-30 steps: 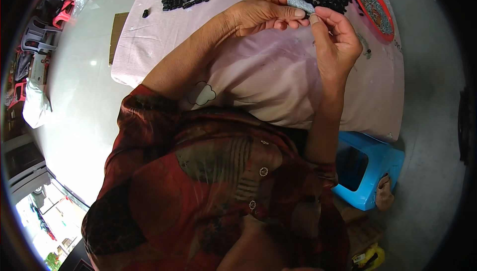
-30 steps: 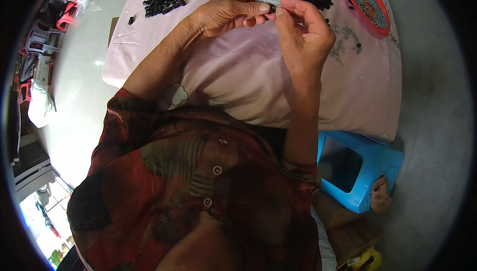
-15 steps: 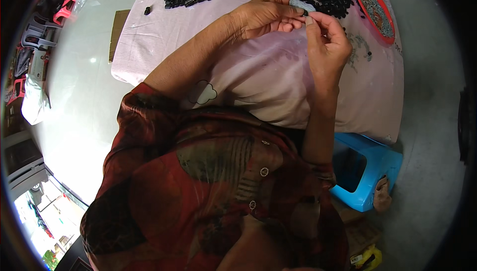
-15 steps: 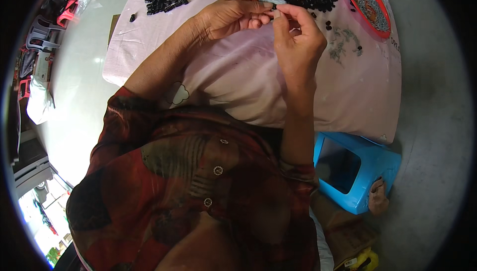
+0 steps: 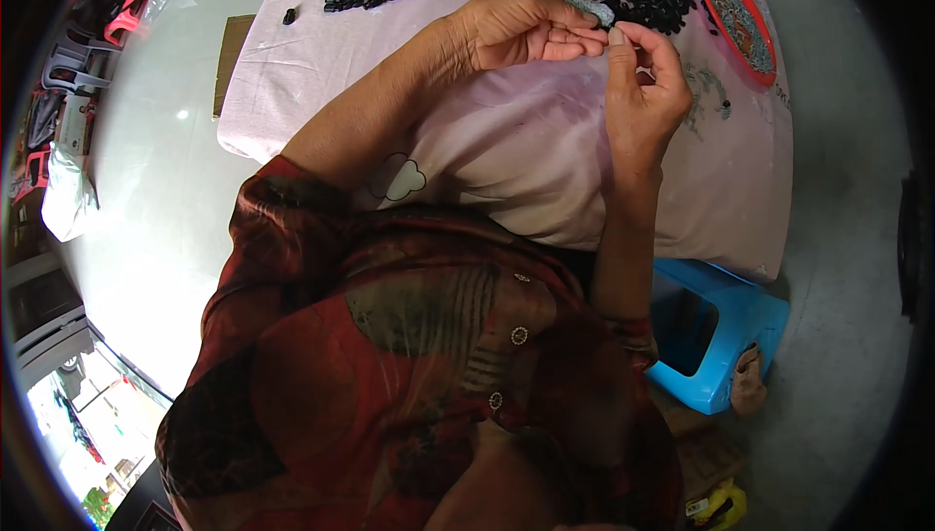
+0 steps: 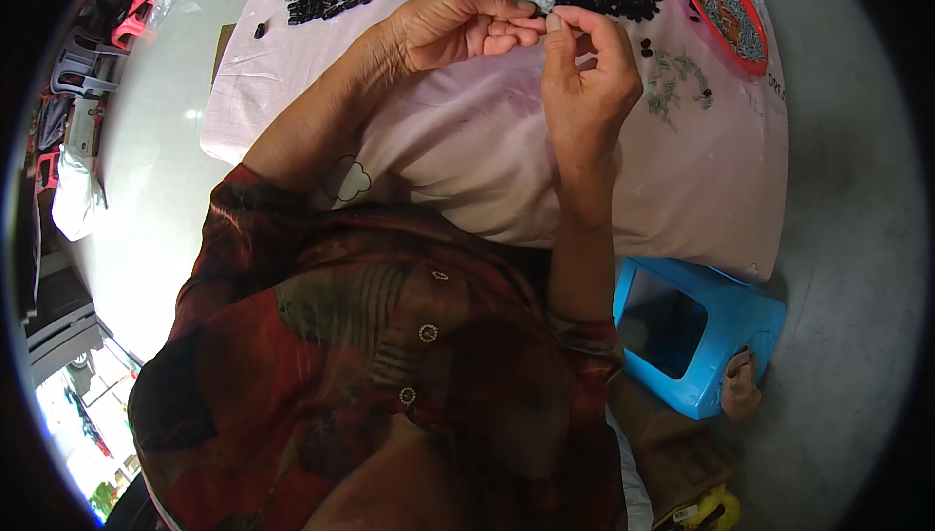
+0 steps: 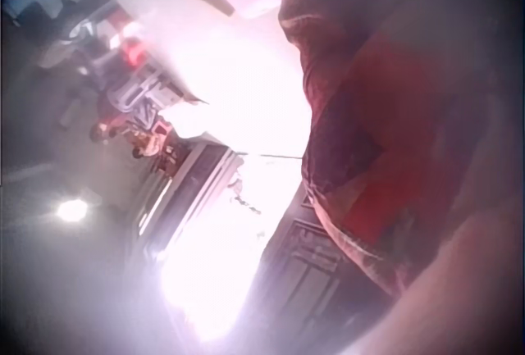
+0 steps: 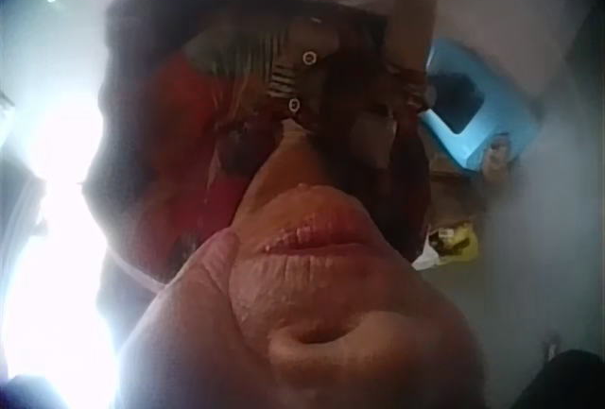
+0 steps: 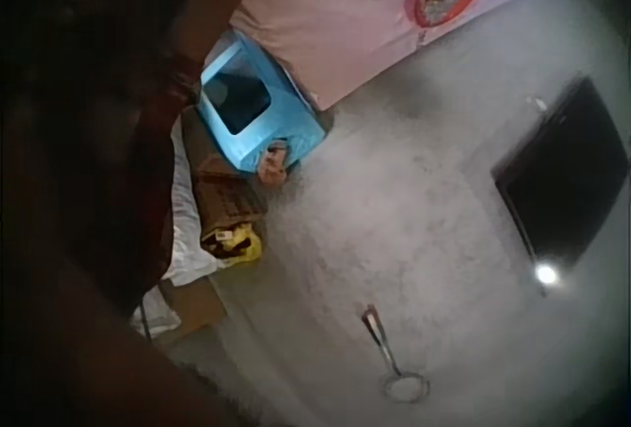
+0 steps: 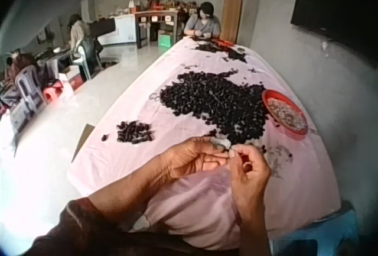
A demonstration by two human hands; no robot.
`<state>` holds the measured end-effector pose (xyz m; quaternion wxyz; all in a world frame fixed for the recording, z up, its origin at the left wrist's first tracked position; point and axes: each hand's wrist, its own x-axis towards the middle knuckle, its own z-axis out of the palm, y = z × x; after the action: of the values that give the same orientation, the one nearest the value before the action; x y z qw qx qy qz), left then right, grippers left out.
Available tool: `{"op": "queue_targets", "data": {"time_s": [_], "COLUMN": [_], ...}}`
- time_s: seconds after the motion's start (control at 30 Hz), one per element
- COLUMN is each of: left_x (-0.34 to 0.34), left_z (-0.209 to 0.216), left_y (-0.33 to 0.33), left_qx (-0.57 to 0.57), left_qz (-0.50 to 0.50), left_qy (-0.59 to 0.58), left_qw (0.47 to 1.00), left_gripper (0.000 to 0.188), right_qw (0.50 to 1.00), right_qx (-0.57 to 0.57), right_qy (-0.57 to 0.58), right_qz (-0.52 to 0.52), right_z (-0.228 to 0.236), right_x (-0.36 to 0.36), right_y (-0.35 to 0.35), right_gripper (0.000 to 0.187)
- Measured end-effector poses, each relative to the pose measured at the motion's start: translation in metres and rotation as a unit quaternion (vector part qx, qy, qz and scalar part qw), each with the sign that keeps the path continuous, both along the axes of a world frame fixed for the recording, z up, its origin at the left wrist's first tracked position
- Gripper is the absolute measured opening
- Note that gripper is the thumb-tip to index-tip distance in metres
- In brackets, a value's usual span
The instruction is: The person assembles small components by picking black plastic pieces and metal pins from the table, inserting the pins into the plastic pieces by hand, and placing the assembled parts in a pile on the table.
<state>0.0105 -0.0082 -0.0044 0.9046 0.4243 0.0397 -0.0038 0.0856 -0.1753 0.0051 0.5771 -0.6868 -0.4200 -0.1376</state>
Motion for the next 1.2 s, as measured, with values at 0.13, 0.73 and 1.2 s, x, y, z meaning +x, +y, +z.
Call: {"op": "queue_targets", "data": {"time_s": [0.13,0.73,1.2], "left_x": [0.002,0.005,0.002], "left_z": [0.000,-0.013,-0.006], "left_y": [-0.007,-0.003,-0.010], "left_qx": [-0.081,-0.137,-0.136], "left_qz": [0.005,-0.043,-0.022], "left_qy": [0.005,-0.070,-0.044], "left_qw": [0.997,0.987,0.990], "left_gripper": [0.014,0.010,0.016], "right_qw": [1.000,0.999,0.984], "right_qx": [0.020,0.029,0.089], "right_qy": [-0.012,0.026,0.144], "right_qz": [0.011,0.008,0.046], "right_z": [-0.004,-0.003,-0.002], "right_x": [0.003,-0.002,-0.003], "right_y": [0.000,0.002,0.005], "right_gripper": [0.012,0.013,0.012]}}
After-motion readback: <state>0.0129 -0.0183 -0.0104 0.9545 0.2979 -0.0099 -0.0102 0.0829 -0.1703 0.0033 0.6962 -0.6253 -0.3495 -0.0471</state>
